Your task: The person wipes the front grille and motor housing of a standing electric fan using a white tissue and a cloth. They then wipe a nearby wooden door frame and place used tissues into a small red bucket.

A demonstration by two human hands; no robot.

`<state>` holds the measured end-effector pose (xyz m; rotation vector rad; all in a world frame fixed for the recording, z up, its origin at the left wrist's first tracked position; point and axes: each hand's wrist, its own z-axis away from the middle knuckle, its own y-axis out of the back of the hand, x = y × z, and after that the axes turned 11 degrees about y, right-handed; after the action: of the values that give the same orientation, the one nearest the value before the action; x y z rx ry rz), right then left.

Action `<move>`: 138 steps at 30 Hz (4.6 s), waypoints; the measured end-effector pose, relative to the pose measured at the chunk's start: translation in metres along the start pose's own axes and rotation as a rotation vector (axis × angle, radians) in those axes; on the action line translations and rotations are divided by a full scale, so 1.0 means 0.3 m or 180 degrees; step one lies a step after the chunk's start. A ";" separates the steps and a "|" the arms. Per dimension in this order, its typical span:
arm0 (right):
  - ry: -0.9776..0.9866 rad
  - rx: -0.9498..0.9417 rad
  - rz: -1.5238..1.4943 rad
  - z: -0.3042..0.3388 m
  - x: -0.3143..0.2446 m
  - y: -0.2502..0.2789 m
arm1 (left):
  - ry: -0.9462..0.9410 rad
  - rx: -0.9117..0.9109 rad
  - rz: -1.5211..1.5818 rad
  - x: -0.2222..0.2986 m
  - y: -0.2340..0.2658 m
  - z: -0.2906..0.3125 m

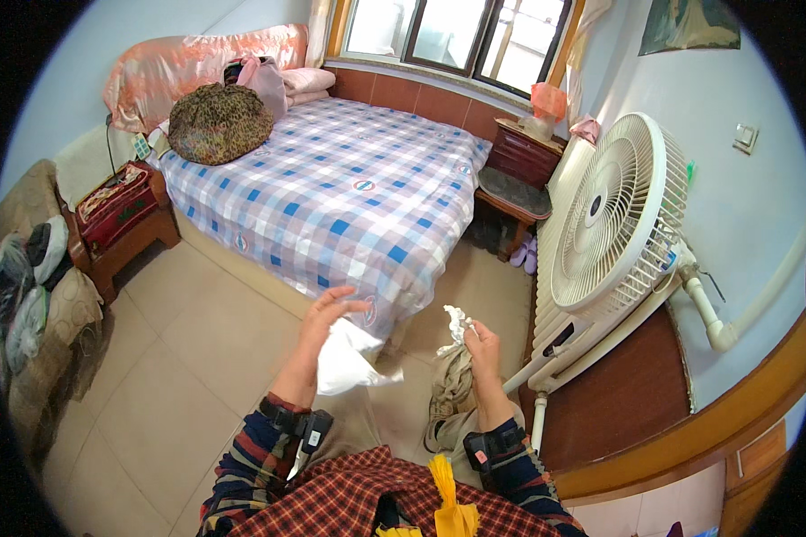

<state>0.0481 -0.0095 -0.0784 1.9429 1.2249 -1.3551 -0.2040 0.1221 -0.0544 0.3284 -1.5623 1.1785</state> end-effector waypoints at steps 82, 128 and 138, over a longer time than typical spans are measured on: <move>-0.0143 0.0090 -0.0237 -0.415 0.346 -0.245 | -0.0082 0.0327 -0.1247 -0.271 0.127 -0.488; -0.3257 -0.2645 0.2474 -0.536 -0.043 -0.031 | 0.0674 0.0375 -0.2751 1.361 0.090 -0.891; -0.2460 -0.0497 0.1152 -0.995 -0.068 -0.240 | 0.1085 -0.0509 -0.3692 1.256 0.162 -1.152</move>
<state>0.1296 0.2486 0.0678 1.2419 0.5517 -1.5298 -0.1747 0.5600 0.2128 0.7454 -0.8784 0.1747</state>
